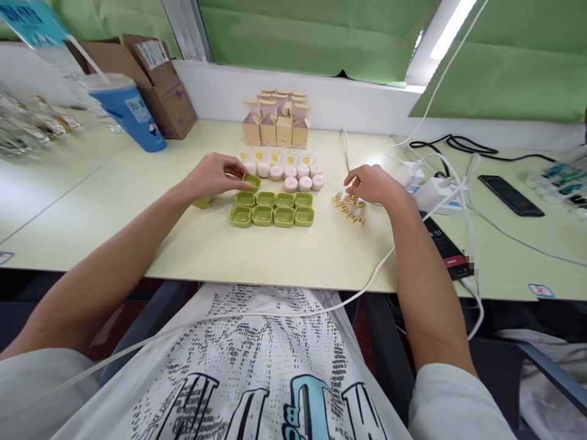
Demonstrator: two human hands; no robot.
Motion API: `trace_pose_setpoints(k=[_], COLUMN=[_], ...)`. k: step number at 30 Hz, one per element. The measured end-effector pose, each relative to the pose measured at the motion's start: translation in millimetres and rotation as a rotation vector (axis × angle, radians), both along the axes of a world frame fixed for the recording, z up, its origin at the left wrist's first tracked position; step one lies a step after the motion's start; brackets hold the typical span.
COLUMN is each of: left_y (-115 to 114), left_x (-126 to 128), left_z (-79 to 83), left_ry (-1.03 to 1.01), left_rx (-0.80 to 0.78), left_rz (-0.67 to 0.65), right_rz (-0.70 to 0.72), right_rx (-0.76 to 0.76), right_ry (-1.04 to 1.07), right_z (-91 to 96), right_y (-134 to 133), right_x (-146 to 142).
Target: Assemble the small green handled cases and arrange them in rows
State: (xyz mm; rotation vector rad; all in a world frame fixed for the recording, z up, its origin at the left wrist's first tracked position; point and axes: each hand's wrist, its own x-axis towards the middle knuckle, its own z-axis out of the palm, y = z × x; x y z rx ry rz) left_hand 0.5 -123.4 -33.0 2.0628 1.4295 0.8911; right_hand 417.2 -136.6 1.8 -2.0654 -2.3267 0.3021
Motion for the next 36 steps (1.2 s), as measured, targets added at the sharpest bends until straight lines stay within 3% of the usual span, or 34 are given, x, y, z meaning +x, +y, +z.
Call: trace_pose_setpoints(k=[4, 11, 16, 19, 22, 24, 27, 29, 32, 36], left_y=[-1, -14, -16, -16, -14, -10, -6, -10, -25, -46], left_x=[-1, 2, -30, -56, -67, -65, -46, -23, 17, 52], left_z=[0.3, 19.9, 47.6, 56.5, 54.8, 52.2, 47.8, 41.8, 26.8, 9.2], left_ry=[0.068, 0.189, 0.447, 0.704, 0.769, 0.703, 0.391, 0.102, -0.188, -0.307], left_rx=[-0.024, -0.094, -0.017, -0.226, -0.483, -0.371, 0.157, 0.357, 0.368, 0.401], left_rz=[-0.010, -0.007, 0.049, 0.050, 0.066, 0.078, 0.005, -0.137, -0.340, -0.441], right_rz=[-0.013, -0.027, -0.064, -0.075, -0.097, -0.106, -0.020, 0.087, 0.253, 0.476], right_rx=[0.009, 0.031, 0.113, 0.181, 0.250, 0.347, 0.521, 0.578, 0.647, 0.740], right_ry=[-0.012, 0.023, 0.080, 0.144, 0.213, 0.296, 0.529, 0.716, 0.867, 0.840], right_z=[2.1, -0.3, -2.4, -4.2, -6.9, -8.2, -7.4, -5.6, -6.2, -20.9], right_y=[-3, 0, -1, -1, 1, 1, -9, -22, -46, -59], right_x=[-5, -3, -1, 0, -1, -5, -21, -41, -76, -108])
